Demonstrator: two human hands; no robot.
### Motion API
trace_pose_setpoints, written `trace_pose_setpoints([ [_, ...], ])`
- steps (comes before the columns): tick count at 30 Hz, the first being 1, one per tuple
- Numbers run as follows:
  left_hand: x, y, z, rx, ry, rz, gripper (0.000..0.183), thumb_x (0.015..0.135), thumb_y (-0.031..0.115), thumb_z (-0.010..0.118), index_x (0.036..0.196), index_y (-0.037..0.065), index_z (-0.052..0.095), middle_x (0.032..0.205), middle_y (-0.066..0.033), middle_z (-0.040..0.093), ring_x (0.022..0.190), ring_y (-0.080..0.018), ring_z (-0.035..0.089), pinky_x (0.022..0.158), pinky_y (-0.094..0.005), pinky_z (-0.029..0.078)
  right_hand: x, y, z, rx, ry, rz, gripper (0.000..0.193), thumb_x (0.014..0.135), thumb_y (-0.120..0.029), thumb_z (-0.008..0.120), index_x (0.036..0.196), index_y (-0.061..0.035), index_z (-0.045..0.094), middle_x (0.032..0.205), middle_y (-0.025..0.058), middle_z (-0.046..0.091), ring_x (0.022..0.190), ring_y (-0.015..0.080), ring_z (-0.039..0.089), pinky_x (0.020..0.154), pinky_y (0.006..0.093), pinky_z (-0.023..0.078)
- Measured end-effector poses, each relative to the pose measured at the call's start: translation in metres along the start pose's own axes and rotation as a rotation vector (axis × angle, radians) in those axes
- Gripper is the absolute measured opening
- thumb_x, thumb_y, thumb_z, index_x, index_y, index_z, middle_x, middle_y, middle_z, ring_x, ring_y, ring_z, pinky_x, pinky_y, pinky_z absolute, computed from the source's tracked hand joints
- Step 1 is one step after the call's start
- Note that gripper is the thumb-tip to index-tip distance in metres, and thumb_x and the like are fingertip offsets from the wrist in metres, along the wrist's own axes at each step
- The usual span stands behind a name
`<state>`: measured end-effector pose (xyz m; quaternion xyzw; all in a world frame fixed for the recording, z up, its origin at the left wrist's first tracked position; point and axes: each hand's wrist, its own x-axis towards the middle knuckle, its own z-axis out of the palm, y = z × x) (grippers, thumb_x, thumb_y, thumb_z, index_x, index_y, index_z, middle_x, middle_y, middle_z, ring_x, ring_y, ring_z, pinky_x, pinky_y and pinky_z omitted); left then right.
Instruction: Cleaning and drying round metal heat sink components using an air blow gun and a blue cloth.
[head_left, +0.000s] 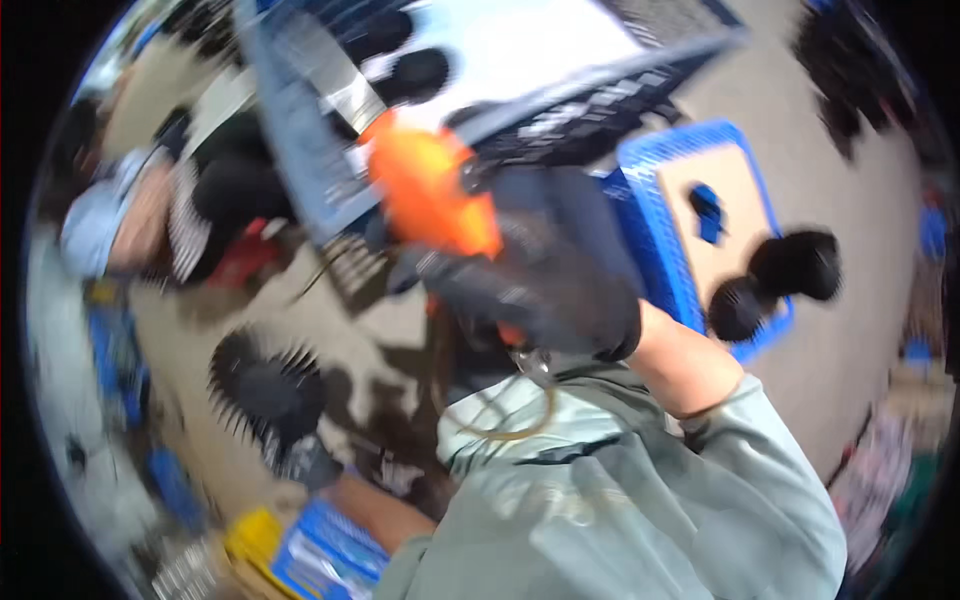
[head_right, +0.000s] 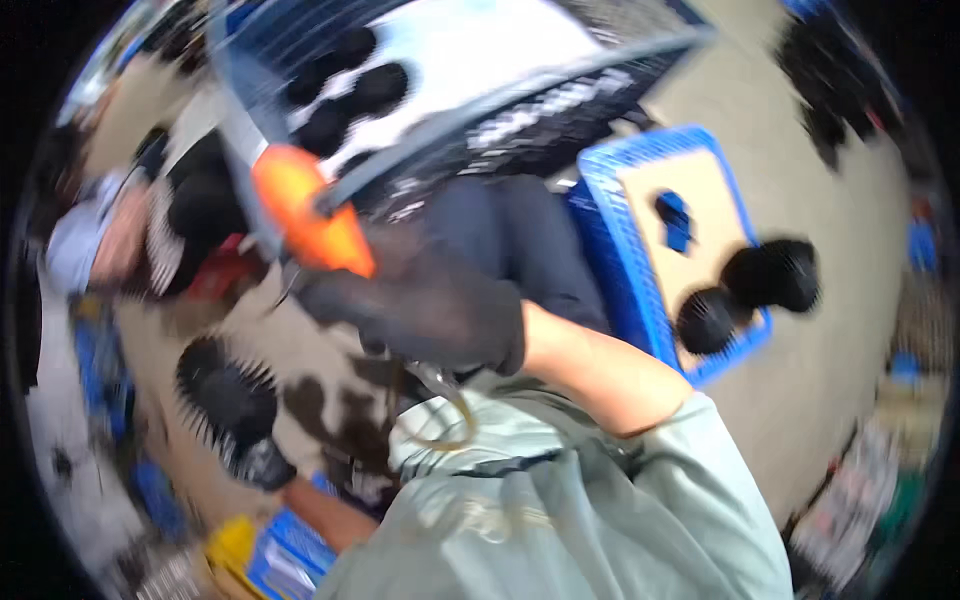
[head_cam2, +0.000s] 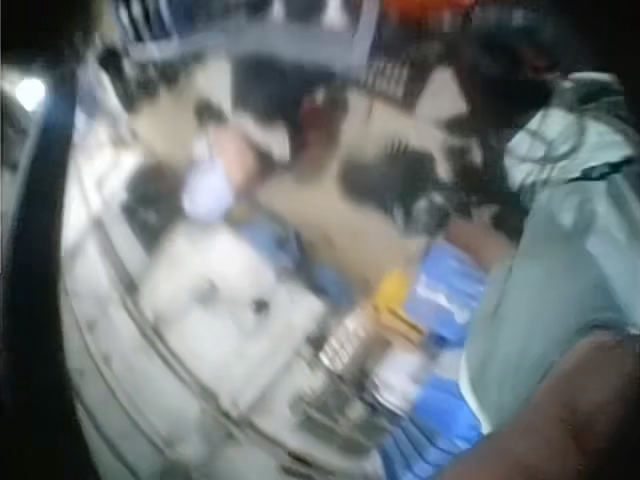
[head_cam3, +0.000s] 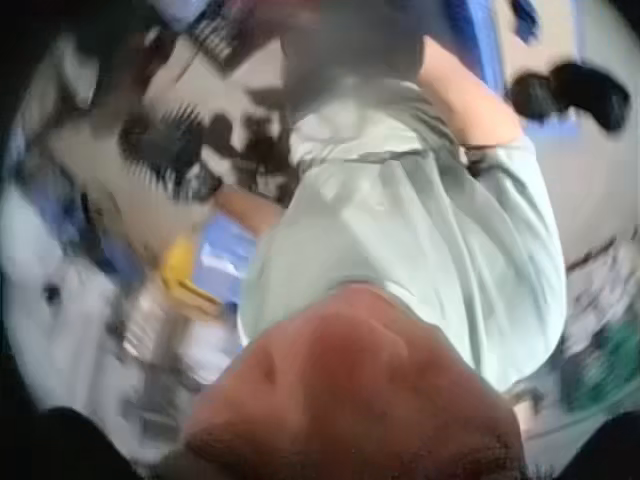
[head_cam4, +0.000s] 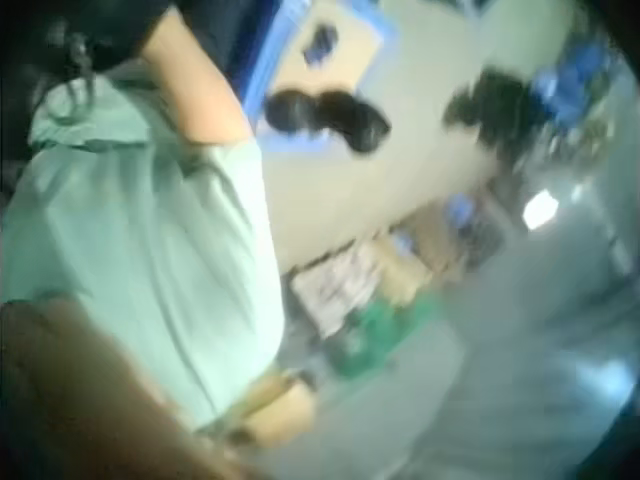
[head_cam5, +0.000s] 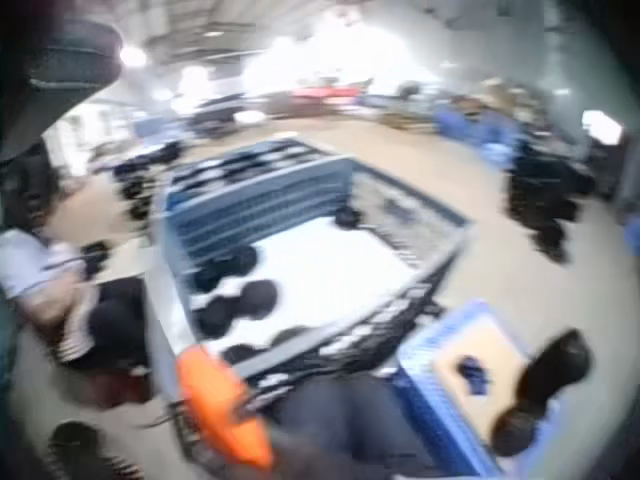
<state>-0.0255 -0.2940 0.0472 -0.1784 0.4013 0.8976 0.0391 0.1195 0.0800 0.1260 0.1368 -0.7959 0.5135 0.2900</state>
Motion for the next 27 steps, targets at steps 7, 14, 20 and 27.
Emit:
trace_pose_setpoints([
  [7, -0.012, -0.06, 0.12, 0.177, -0.763, -0.304, 0.047, 0.093, 0.021, 0.049, 0.134, -0.002, 0.048, 0.13, -0.016, 0.054, 0.119, -0.0267, 0.05, 0.105, -0.0426, 0.038, -0.189, -0.035, -0.081, 0.188, 0.617, 1.233, 0.04, 0.099, -0.035, 0.045, 0.111, -0.0025, 0.065, 0.088, 0.011, 0.068, 0.077, 0.019, 0.062, 0.073, 0.0326, 0.05],
  [14, -0.04, -0.128, 0.222, 0.104, -1.107, -0.573, 0.045, 0.089, 0.023, 0.051, 0.127, -0.002, 0.053, 0.128, -0.0147, 0.055, 0.118, -0.0258, 0.05, 0.105, -0.0444, 0.036, -0.283, -0.012, -0.118, -1.025, -0.013, 1.769, 0.053, 0.089, -0.054, 0.052, 0.099, -0.0041, 0.068, 0.085, 0.0232, 0.067, 0.08, 0.0374, 0.065, 0.069, 0.0452, 0.051],
  [20, -0.014, -0.189, 0.24, -0.029, -0.899, -0.905, 0.036, 0.088, 0.029, 0.05, 0.113, 0.004, 0.059, 0.121, -0.0113, 0.059, 0.116, -0.0298, 0.052, 0.104, -0.046, 0.038, -0.325, 0.13, -0.213, -1.271, 0.299, 1.247, 0.062, 0.086, -0.048, 0.057, 0.138, -0.0143, 0.046, 0.123, 0.0227, 0.054, 0.103, 0.0413, 0.059, 0.087, 0.0489, 0.05],
  [27, -0.044, -0.218, 0.259, 0.1, -0.706, -0.628, 0.015, 0.088, 0.008, 0.052, 0.097, 0.002, 0.062, 0.101, -0.0111, 0.065, 0.093, -0.023, 0.063, 0.087, -0.0365, 0.053, -0.333, 0.194, -0.228, -1.046, 0.336, 1.104, 0.049, 0.088, -0.028, 0.062, 0.133, -0.0141, 0.052, 0.109, 0.018, 0.064, 0.091, 0.0328, 0.064, 0.079, 0.0402, 0.053],
])
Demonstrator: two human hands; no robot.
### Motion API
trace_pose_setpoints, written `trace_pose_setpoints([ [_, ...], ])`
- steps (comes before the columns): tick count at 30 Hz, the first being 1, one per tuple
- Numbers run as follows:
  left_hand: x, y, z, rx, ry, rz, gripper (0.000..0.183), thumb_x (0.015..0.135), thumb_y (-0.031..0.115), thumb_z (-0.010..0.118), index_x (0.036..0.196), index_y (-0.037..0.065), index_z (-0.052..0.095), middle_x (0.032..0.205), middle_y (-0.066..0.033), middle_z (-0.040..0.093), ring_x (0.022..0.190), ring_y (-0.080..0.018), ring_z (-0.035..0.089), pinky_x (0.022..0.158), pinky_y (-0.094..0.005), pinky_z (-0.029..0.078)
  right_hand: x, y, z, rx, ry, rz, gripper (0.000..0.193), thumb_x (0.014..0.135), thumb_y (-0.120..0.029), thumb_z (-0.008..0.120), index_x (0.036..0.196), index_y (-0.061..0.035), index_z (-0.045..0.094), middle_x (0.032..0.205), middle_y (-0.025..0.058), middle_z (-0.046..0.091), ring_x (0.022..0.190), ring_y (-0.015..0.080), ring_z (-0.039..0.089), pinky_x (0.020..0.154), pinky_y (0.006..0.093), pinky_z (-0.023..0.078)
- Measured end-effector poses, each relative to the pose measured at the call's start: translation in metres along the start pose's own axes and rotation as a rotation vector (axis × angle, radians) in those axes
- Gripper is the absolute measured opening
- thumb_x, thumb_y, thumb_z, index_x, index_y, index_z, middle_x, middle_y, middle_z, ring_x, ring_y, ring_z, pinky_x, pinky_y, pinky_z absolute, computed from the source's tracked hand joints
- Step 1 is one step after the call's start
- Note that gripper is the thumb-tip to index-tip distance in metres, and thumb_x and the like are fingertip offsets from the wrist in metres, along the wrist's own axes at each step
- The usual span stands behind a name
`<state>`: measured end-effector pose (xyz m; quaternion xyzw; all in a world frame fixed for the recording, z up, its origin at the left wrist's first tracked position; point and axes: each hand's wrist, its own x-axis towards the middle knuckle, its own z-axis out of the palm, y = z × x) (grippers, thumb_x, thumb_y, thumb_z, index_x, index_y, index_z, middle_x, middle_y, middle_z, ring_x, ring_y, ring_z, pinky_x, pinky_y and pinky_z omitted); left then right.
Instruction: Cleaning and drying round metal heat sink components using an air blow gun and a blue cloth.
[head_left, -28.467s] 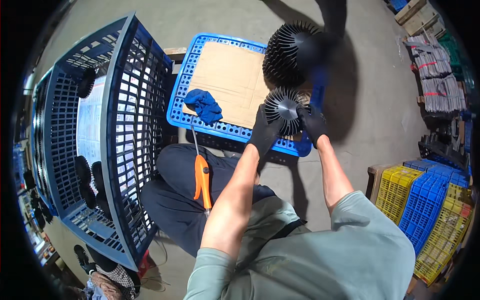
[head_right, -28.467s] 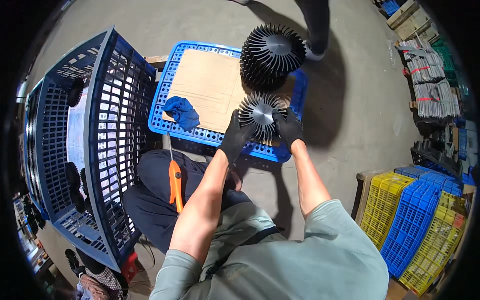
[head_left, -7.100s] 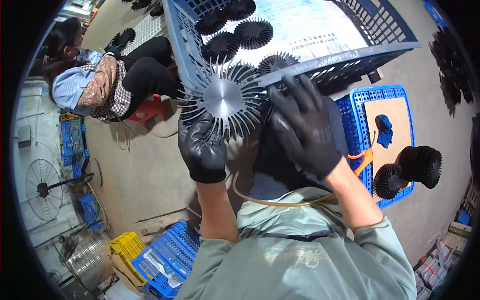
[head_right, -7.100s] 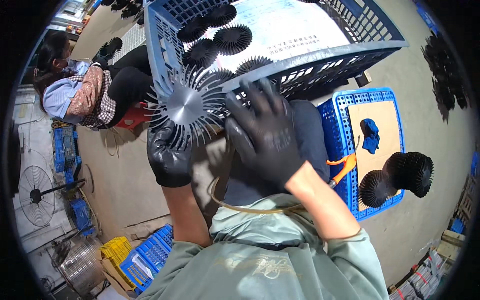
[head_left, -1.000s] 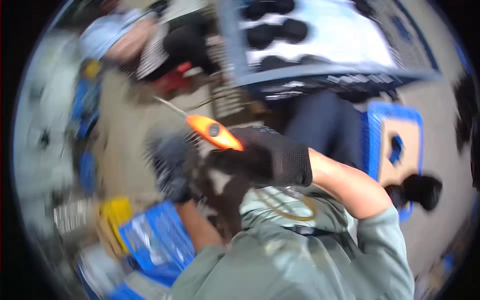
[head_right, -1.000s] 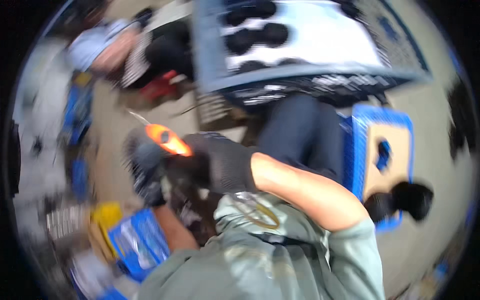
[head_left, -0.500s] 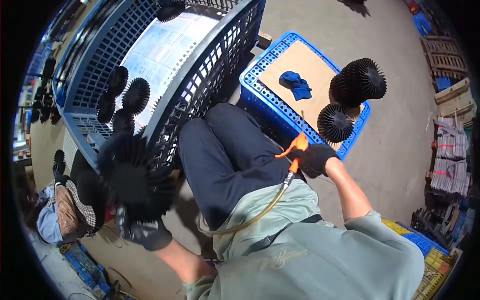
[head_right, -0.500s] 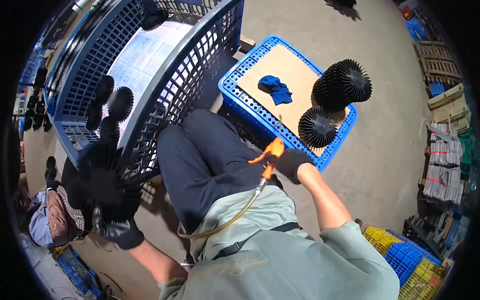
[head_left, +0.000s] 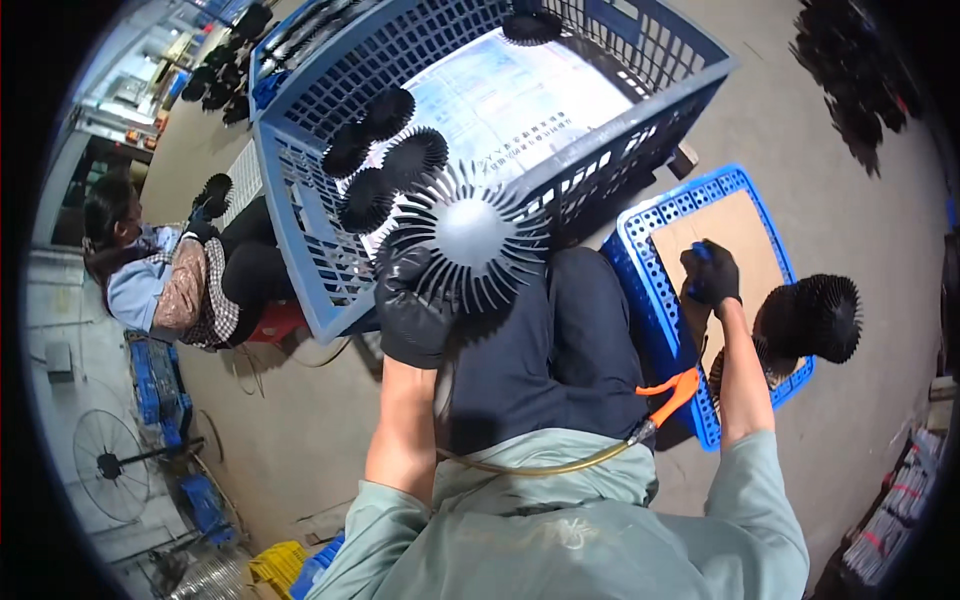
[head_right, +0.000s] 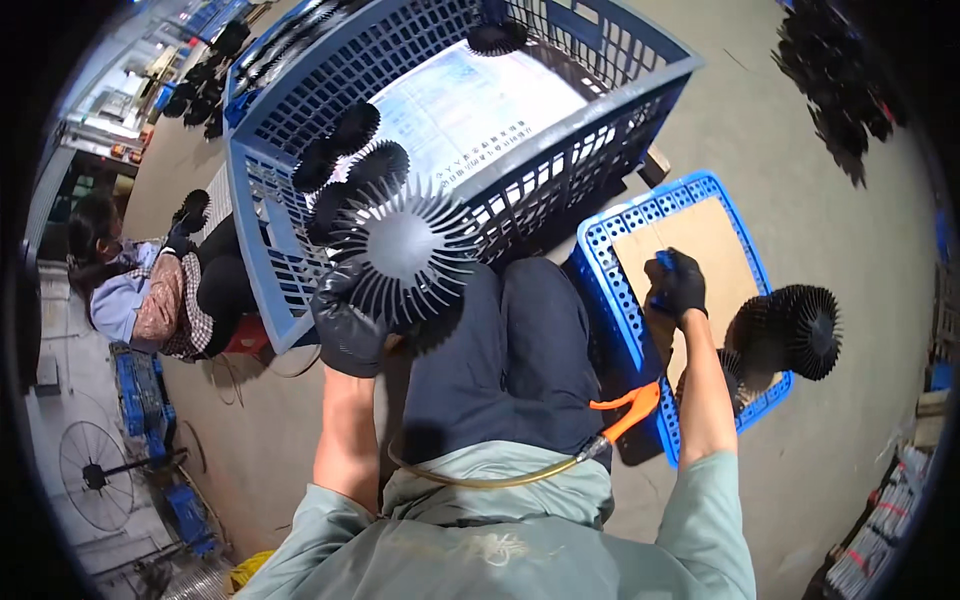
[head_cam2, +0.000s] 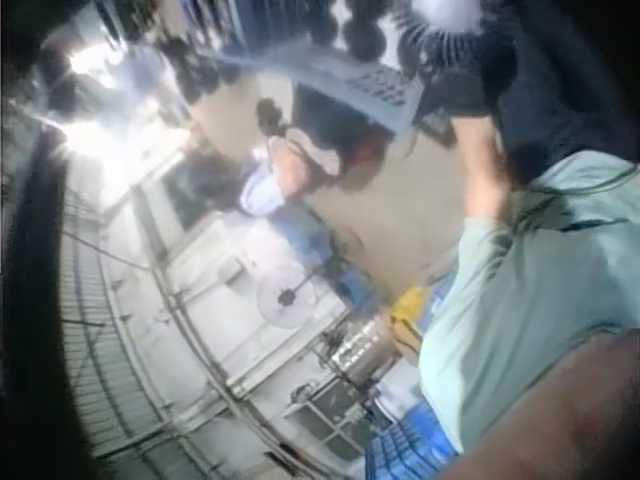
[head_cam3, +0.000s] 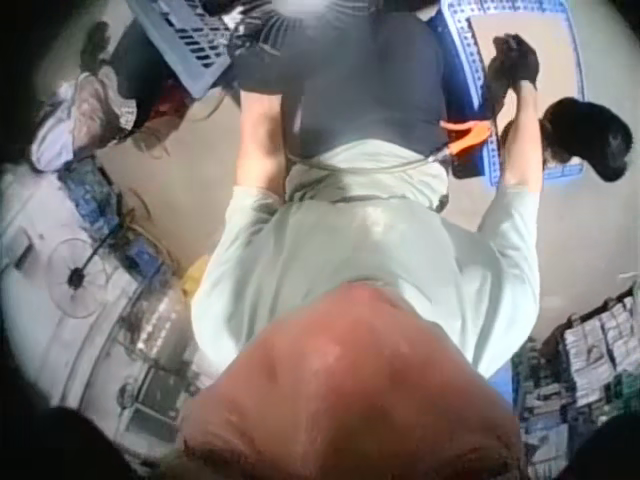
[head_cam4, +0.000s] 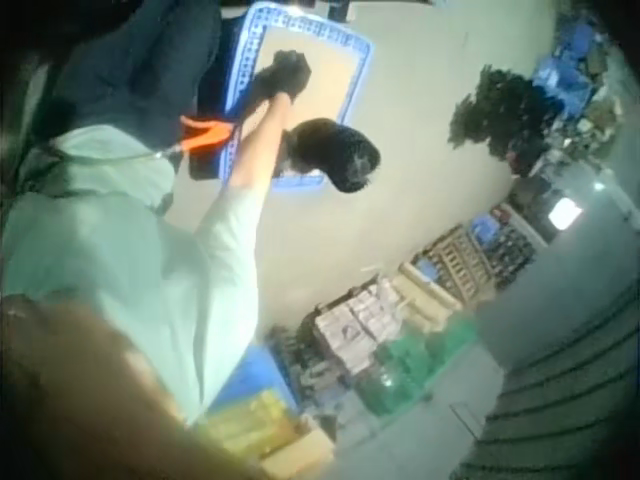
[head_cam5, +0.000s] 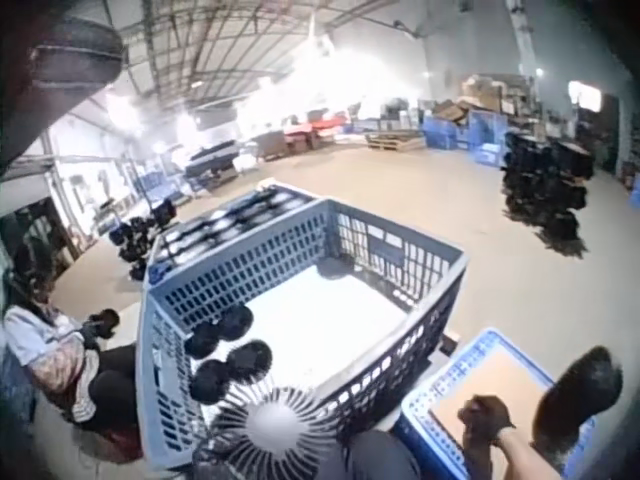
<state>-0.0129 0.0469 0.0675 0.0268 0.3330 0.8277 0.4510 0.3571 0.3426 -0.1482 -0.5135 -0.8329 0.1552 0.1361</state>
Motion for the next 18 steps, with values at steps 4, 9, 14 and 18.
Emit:
trace_pose_setpoints([
  [4, 0.005, -0.014, -0.015, 0.958, -0.11, 0.518, 0.019, 0.087, 0.0, 0.049, 0.101, -0.001, 0.06, 0.1, -0.0115, 0.064, 0.092, -0.0217, 0.064, 0.085, -0.0333, 0.055, 0.011, -0.077, -0.092, 1.073, -0.006, 0.232, 0.047, 0.091, -0.031, 0.06, 0.13, -0.0045, 0.053, 0.103, 0.009, 0.064, 0.084, 0.0167, 0.062, 0.071, 0.0281, 0.051],
  [9, 0.0, -0.019, 0.015, 0.613, -0.122, 0.352, 0.022, 0.087, -0.003, 0.047, 0.105, -0.003, 0.059, 0.099, -0.0113, 0.064, 0.091, -0.0193, 0.064, 0.084, -0.0312, 0.055, 0.006, -0.223, -0.17, 1.433, -0.255, -0.086, 0.042, 0.091, -0.024, 0.061, 0.125, -0.001, 0.054, 0.106, 0.0085, 0.062, 0.087, 0.0171, 0.062, 0.078, 0.0276, 0.051],
  [14, 0.005, -0.019, 0.018, 0.476, -0.146, 0.323, 0.022, 0.088, -0.001, 0.049, 0.109, -0.004, 0.058, 0.1, -0.0113, 0.064, 0.09, -0.0181, 0.064, 0.082, -0.0281, 0.053, 0.005, -0.322, -0.158, 0.767, 0.034, -0.493, 0.031, 0.084, -0.016, 0.067, 0.113, -0.0045, 0.062, 0.103, 0.015, 0.062, 0.089, 0.0249, 0.064, 0.079, 0.0331, 0.053],
  [18, 0.002, -0.021, 0.026, 0.303, -0.087, 0.228, 0.026, 0.087, -0.002, 0.05, 0.112, -0.004, 0.057, 0.101, -0.0116, 0.063, 0.092, -0.0185, 0.064, 0.083, -0.0285, 0.053, 0.008, -0.355, -0.144, 0.339, 0.0, -0.674, 0.027, 0.083, -0.017, 0.065, 0.109, -0.0079, 0.064, 0.098, 0.0171, 0.062, 0.087, 0.0317, 0.065, 0.075, 0.0379, 0.053],
])
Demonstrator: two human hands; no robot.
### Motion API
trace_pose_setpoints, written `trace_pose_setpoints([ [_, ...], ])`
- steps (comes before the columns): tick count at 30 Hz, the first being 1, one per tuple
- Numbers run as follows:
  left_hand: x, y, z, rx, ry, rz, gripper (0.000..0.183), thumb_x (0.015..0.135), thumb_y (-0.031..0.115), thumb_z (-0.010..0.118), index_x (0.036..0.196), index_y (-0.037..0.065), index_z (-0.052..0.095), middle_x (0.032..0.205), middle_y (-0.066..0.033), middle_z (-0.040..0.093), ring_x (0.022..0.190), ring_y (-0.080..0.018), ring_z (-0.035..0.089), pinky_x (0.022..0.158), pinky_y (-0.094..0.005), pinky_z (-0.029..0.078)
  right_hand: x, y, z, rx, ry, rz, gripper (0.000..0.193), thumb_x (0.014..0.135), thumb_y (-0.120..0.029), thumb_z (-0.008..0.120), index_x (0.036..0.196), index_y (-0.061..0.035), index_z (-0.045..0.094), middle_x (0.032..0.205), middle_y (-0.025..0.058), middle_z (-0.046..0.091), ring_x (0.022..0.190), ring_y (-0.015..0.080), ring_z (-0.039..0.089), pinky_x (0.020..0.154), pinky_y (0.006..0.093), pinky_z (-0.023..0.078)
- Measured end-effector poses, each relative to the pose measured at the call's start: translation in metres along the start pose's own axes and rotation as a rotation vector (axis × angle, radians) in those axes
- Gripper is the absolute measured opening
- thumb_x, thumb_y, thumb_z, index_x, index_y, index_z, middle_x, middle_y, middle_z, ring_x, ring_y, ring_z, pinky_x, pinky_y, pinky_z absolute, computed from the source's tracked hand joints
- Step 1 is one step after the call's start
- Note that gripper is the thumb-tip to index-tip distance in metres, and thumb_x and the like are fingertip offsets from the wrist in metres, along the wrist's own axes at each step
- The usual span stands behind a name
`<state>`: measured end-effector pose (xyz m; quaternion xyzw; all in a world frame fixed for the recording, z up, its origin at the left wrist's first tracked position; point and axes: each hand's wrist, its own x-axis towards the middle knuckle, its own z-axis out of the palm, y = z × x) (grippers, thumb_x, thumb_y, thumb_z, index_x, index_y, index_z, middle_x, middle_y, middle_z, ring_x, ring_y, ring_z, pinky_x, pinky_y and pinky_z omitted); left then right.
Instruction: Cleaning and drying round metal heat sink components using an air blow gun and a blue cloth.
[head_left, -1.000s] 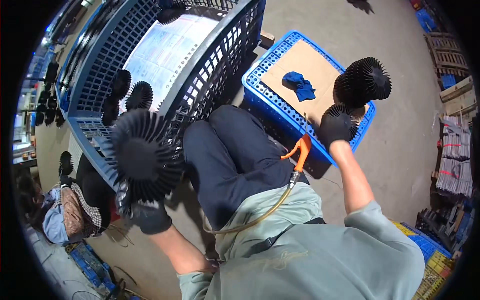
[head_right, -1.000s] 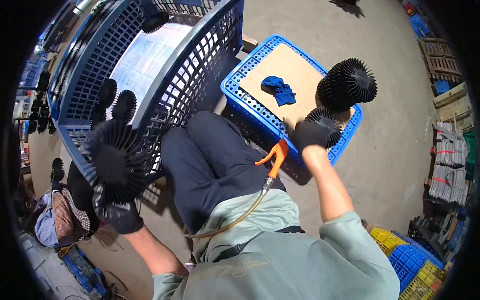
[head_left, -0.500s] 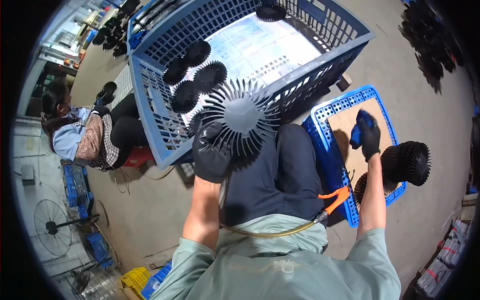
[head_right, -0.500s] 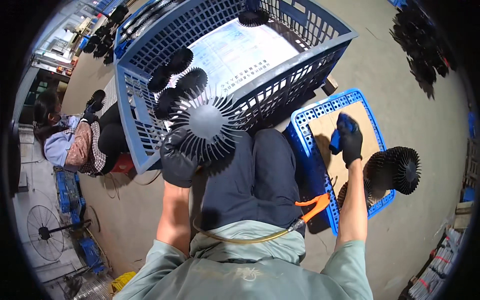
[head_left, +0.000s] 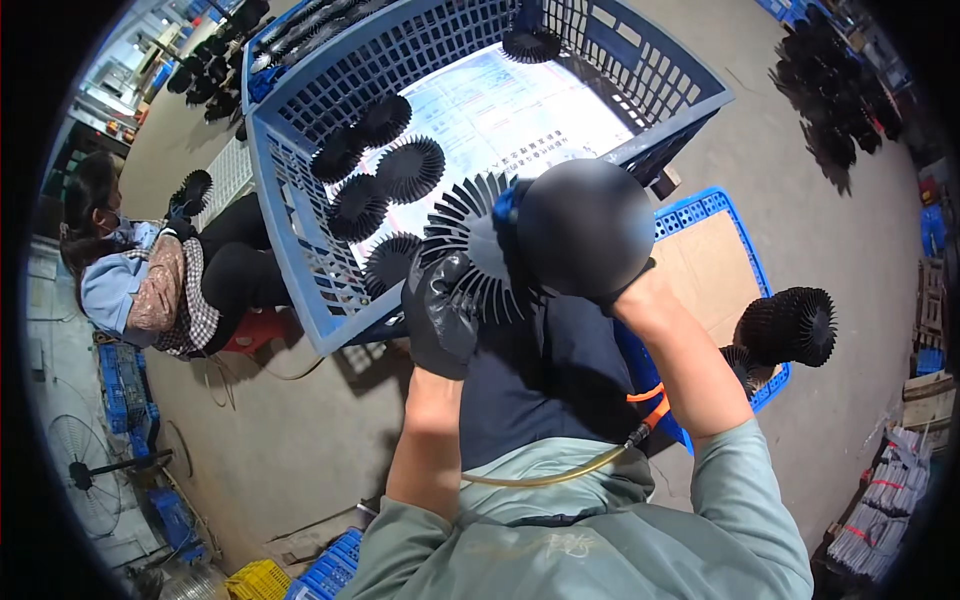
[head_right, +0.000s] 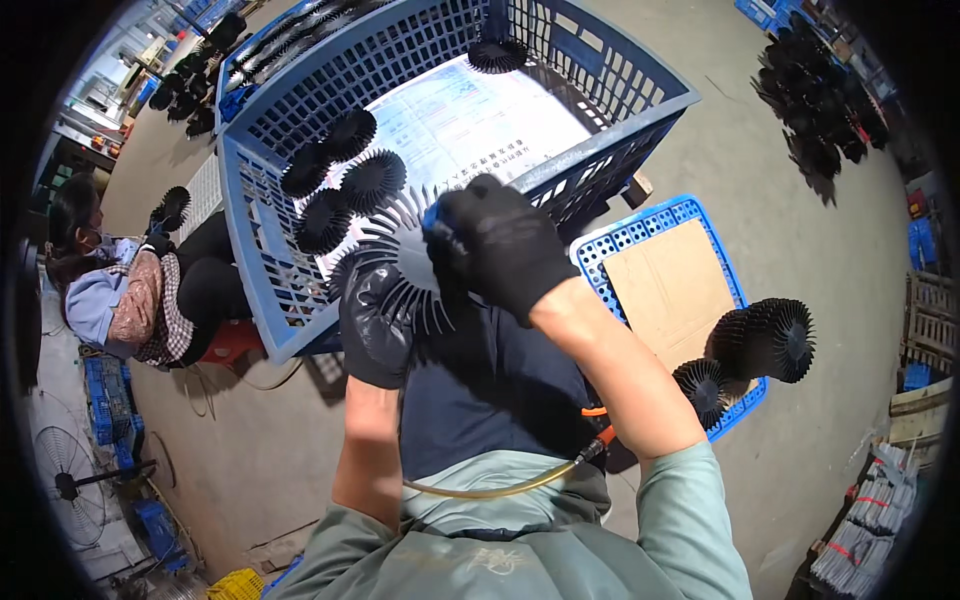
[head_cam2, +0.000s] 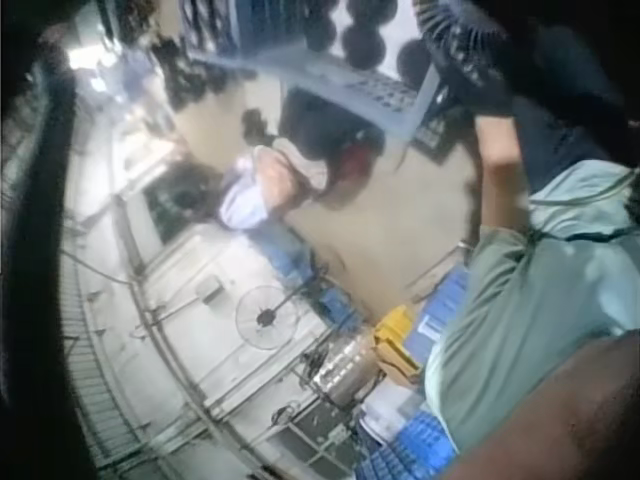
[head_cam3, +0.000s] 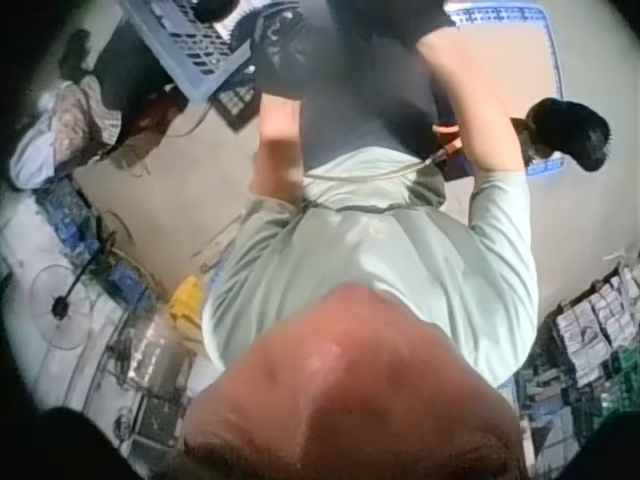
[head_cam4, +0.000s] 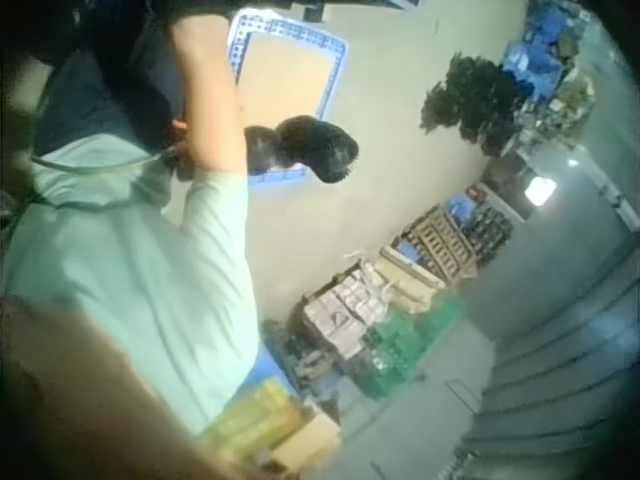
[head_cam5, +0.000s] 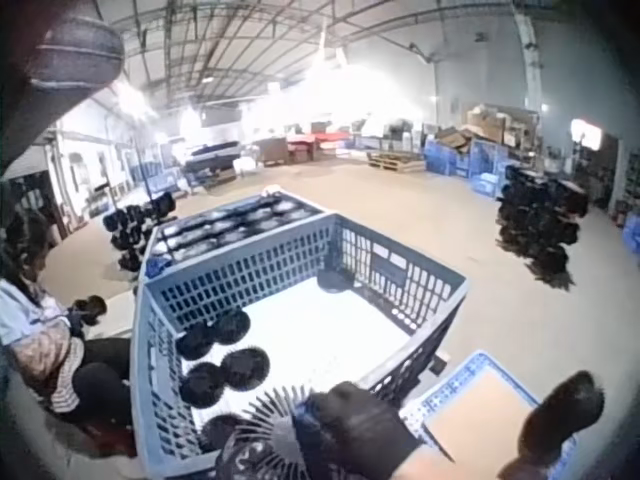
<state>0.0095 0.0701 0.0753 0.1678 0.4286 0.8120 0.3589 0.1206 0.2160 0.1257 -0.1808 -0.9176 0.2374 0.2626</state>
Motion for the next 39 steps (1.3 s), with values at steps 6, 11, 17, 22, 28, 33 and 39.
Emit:
trace_pose_setpoints([
  [6, 0.004, -0.015, -0.026, 0.866, 0.006, 0.49, 0.016, 0.086, -0.003, 0.048, 0.095, -0.005, 0.062, 0.103, -0.0108, 0.062, 0.096, -0.0178, 0.06, 0.087, -0.0295, 0.049, 0.024, -0.007, 0.017, -0.28, -0.135, 0.017, 0.02, 0.085, -0.018, 0.063, 0.104, -0.0123, 0.066, 0.092, 0.015, 0.061, 0.084, 0.0349, 0.064, 0.071, 0.041, 0.053],
  [11, 0.009, -0.017, -0.01, 0.005, 0.072, 0.122, 0.016, 0.086, -0.004, 0.048, 0.096, -0.005, 0.061, 0.101, -0.0097, 0.062, 0.094, -0.017, 0.06, 0.086, -0.029, 0.049, 0.061, 0.022, 0.009, -0.381, 0.131, 0.018, 0.014, 0.079, -0.017, 0.065, 0.092, -0.0099, 0.065, 0.088, 0.0128, 0.061, 0.078, 0.0329, 0.064, 0.067, 0.0413, 0.052],
  [17, 0.001, -0.024, -0.027, 0.404, 0.065, 0.269, 0.015, 0.085, -0.002, 0.051, 0.096, -0.004, 0.062, 0.097, -0.0071, 0.062, 0.091, -0.0164, 0.06, 0.082, -0.0272, 0.048, 0.021, 0.007, -0.014, -0.008, 0.164, -0.057, 0.012, 0.084, -0.019, 0.063, 0.091, -0.0102, 0.065, 0.083, 0.0142, 0.059, 0.077, 0.0331, 0.063, 0.066, 0.0424, 0.051],
  [22, 0.005, -0.019, -0.012, 0.279, 0.144, 0.211, 0.015, 0.084, 0.0, 0.052, 0.095, -0.002, 0.063, 0.095, -0.006, 0.062, 0.089, -0.0154, 0.059, 0.08, -0.0272, 0.048, 0.015, -0.013, 0.019, -0.284, -0.029, 0.018, 0.012, 0.084, -0.019, 0.063, 0.092, -0.0096, 0.065, 0.084, 0.0141, 0.06, 0.077, 0.0334, 0.063, 0.067, 0.0429, 0.051],
  [28, 0.009, -0.005, 0.004, 0.23, 0.076, 0.18, 0.016, 0.084, -0.001, 0.052, 0.095, -0.002, 0.063, 0.094, -0.0069, 0.062, 0.089, -0.0151, 0.06, 0.08, -0.0282, 0.049, 0.076, 0.02, 0.027, -0.475, 0.056, 0.121, 0.013, 0.083, -0.018, 0.064, 0.092, -0.0082, 0.064, 0.089, 0.014, 0.062, 0.08, 0.0342, 0.064, 0.067, 0.0418, 0.051],
  [33, 0.009, -0.002, -0.017, 0.592, -0.027, 0.453, 0.013, 0.084, 0.0, 0.052, 0.092, -0.002, 0.063, 0.094, -0.0073, 0.062, 0.086, -0.0151, 0.06, 0.078, -0.0286, 0.05, 0.028, -0.003, -0.022, -0.229, 0.205, 0.107, 0.013, 0.084, -0.019, 0.063, 0.09, -0.0081, 0.064, 0.092, 0.014, 0.063, 0.083, 0.0339, 0.064, 0.068, 0.0414, 0.052],
  [39, 0.01, -0.009, -0.014, 0.691, 0.02, 0.4, 0.013, 0.086, 0.0, 0.05, 0.09, -0.003, 0.063, 0.093, -0.0074, 0.063, 0.084, -0.0152, 0.061, 0.078, -0.0289, 0.05, 0.007, -0.014, 0.009, -0.268, 0.036, 0.065, 0.012, 0.084, -0.019, 0.061, 0.084, -0.0072, 0.064, 0.088, 0.0147, 0.061, 0.079, 0.0324, 0.064, 0.068, 0.04, 0.052],
])
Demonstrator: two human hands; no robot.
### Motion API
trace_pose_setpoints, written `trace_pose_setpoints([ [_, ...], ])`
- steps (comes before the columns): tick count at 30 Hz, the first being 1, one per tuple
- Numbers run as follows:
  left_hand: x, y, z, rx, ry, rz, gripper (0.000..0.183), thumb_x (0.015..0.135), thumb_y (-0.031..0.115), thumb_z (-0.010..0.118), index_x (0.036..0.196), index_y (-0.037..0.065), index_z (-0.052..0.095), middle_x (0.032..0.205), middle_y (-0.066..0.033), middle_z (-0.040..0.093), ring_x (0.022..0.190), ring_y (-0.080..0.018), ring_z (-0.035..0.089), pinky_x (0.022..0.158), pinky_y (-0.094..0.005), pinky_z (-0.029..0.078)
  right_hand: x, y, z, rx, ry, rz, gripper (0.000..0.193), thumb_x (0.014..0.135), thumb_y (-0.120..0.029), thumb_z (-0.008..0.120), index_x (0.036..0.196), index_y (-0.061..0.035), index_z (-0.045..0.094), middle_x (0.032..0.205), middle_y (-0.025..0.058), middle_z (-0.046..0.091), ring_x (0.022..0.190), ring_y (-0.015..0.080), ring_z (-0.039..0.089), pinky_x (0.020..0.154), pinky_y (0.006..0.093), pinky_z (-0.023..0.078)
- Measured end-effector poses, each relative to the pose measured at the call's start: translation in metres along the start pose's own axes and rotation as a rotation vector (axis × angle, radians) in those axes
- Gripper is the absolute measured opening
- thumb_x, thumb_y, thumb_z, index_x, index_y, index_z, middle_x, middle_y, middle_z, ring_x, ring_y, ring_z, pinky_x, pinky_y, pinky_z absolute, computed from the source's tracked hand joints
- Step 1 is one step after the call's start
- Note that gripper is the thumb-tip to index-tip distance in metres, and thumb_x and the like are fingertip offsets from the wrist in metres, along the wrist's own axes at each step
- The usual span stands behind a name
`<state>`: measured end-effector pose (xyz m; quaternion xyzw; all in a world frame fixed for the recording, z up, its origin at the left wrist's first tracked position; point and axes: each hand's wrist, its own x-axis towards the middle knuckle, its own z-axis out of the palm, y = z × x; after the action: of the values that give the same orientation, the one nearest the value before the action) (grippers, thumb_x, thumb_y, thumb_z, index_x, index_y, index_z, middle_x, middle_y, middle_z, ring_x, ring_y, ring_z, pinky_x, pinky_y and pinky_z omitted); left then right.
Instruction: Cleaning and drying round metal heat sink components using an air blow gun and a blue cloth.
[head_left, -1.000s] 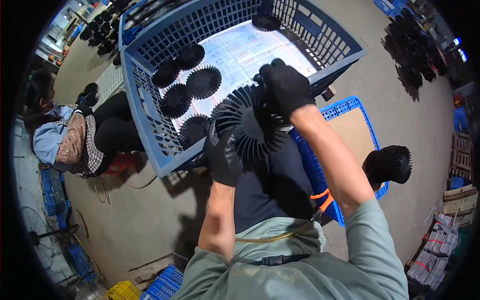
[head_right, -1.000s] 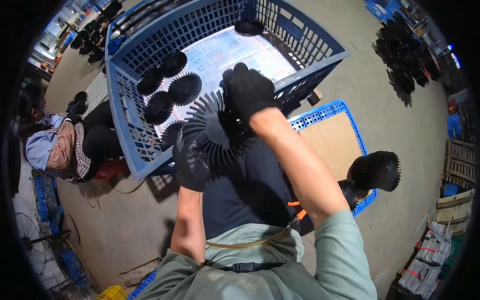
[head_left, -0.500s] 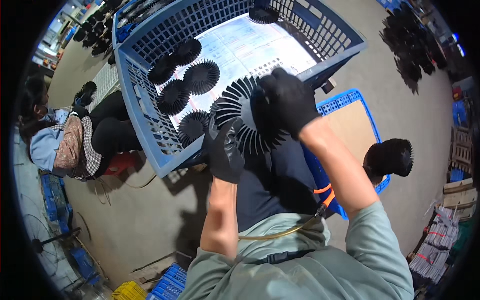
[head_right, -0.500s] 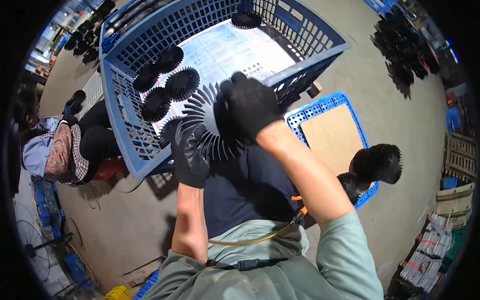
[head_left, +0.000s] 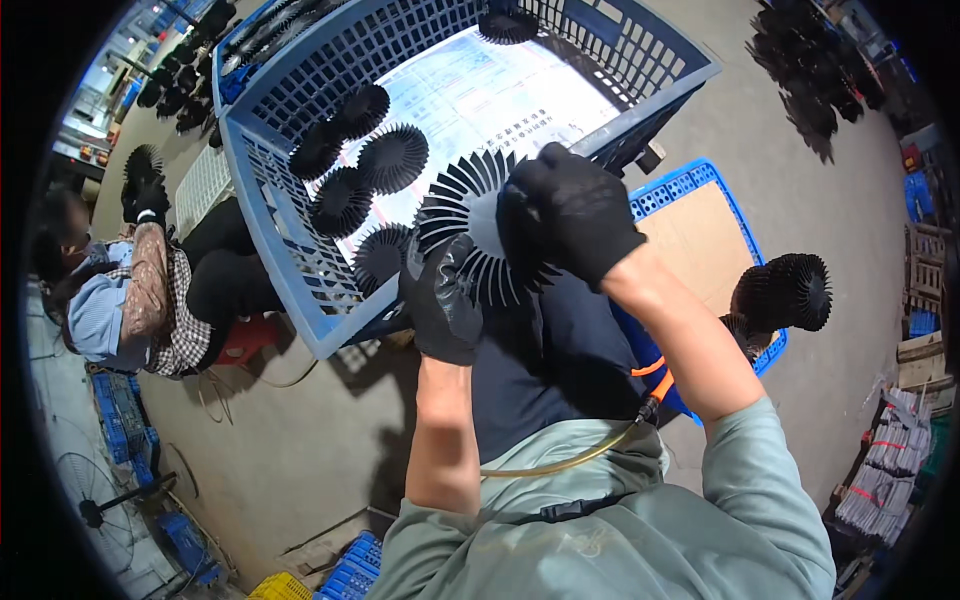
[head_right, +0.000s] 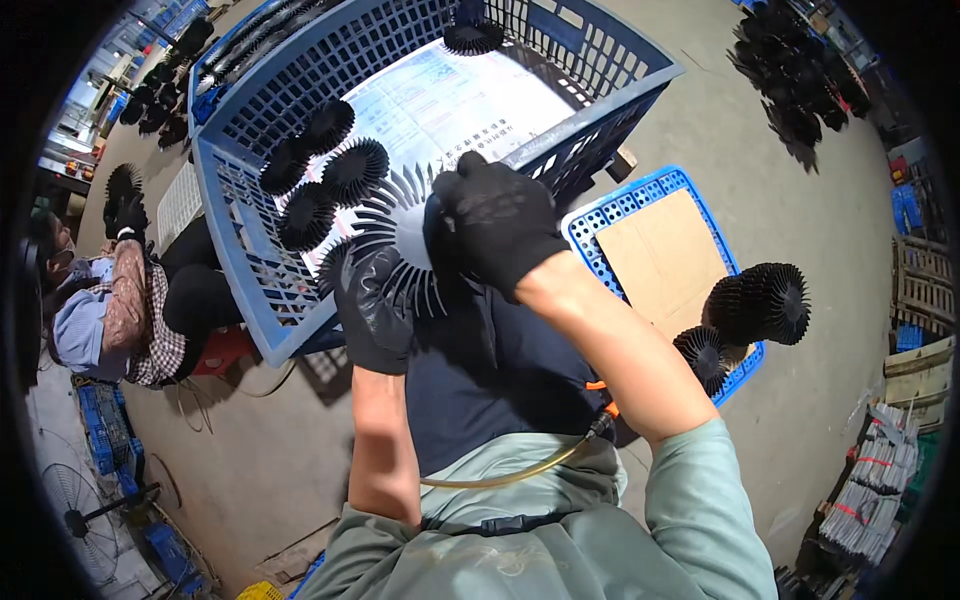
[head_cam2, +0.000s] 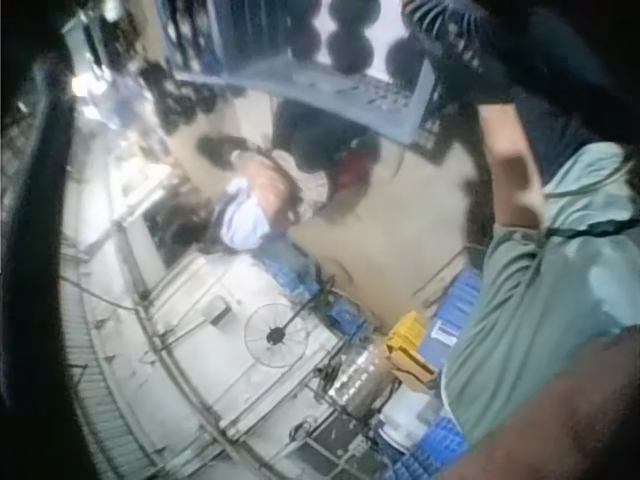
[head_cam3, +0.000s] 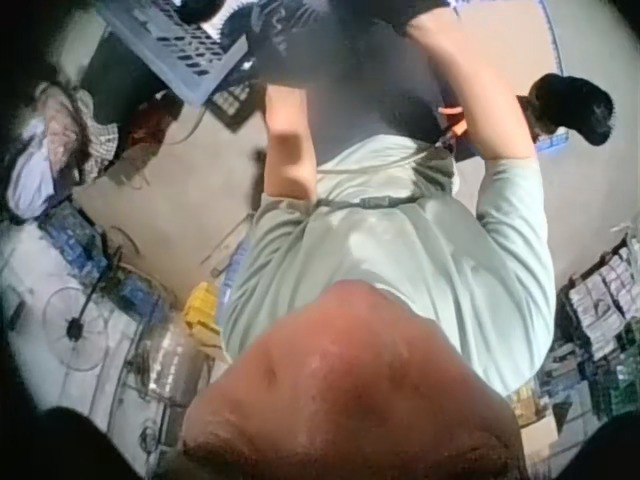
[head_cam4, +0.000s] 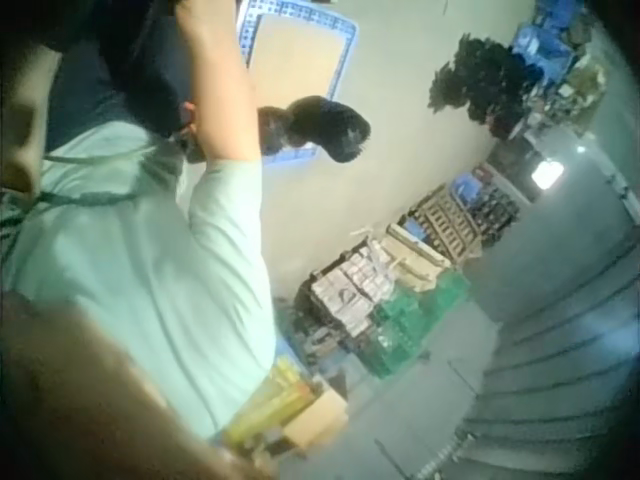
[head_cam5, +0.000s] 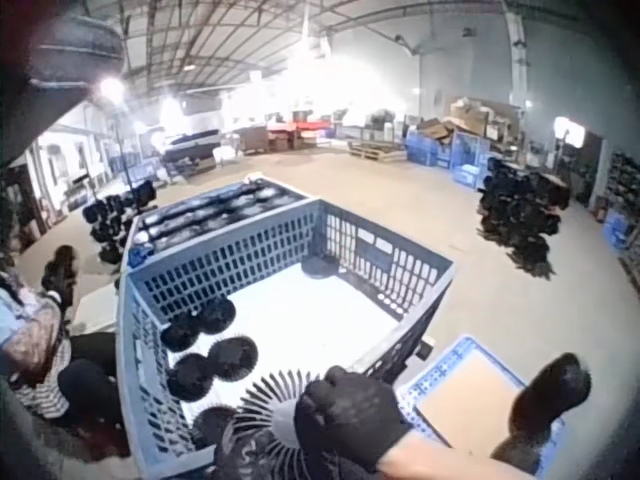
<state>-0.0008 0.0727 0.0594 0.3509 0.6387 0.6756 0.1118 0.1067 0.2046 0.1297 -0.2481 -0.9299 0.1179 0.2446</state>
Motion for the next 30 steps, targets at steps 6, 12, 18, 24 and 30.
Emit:
trace_pose_setpoints([
  [6, 0.0, 0.006, -0.001, -0.374, 0.047, -0.307, 0.015, 0.086, -0.003, 0.049, 0.09, -0.004, 0.063, 0.094, -0.0082, 0.063, 0.087, -0.0153, 0.061, 0.081, -0.0296, 0.05, 0.033, -0.001, 0.014, -0.134, 0.002, -0.011, 0.011, 0.083, -0.019, 0.062, 0.084, -0.008, 0.063, 0.085, 0.015, 0.06, 0.077, 0.0328, 0.063, 0.067, 0.0404, 0.052],
  [12, -0.002, 0.003, -0.003, -0.364, 0.054, -0.217, 0.014, 0.085, -0.004, 0.049, 0.091, -0.003, 0.062, 0.094, -0.008, 0.064, 0.087, -0.0143, 0.062, 0.08, -0.0288, 0.051, 0.04, 0.025, -0.008, -0.091, 0.14, -0.009, 0.015, 0.08, -0.024, 0.06, 0.083, -0.0101, 0.065, 0.088, 0.0158, 0.062, 0.079, 0.034, 0.066, 0.068, 0.043, 0.053],
  [18, -0.001, -0.004, -0.007, -0.109, -0.047, -0.09, 0.018, 0.086, 0.002, 0.057, 0.102, -0.002, 0.064, 0.098, -0.0108, 0.065, 0.089, -0.0171, 0.063, 0.079, -0.0291, 0.052, 0.002, 0.008, -0.008, 0.017, 0.009, -0.101, 0.016, 0.076, -0.014, 0.065, 0.09, -0.009, 0.064, 0.086, 0.0146, 0.06, 0.08, 0.0343, 0.063, 0.067, 0.0415, 0.052],
  [24, 0.004, 0.0, -0.004, -0.647, 0.113, -0.578, 0.021, 0.089, 0.005, 0.054, 0.106, -0.003, 0.064, 0.099, -0.0112, 0.065, 0.092, -0.0175, 0.062, 0.08, -0.0298, 0.052, 0.038, -0.002, 0.024, -0.111, -0.024, -0.066, 0.017, 0.076, -0.021, 0.066, 0.089, -0.0095, 0.064, 0.084, 0.015, 0.06, 0.08, 0.0357, 0.064, 0.067, 0.0412, 0.052],
  [30, 0.008, -0.001, 0.003, -0.284, -0.04, -0.14, 0.018, 0.089, 0.003, 0.048, 0.099, -0.001, 0.062, 0.092, -0.0091, 0.065, 0.082, -0.0168, 0.063, 0.075, -0.0288, 0.053, 0.058, 0.041, -0.011, 0.055, 0.062, 0.193, 0.027, 0.08, -0.028, 0.06, 0.092, -0.0052, 0.067, 0.101, 0.0183, 0.064, 0.084, 0.034, 0.065, 0.074, 0.0427, 0.052],
])
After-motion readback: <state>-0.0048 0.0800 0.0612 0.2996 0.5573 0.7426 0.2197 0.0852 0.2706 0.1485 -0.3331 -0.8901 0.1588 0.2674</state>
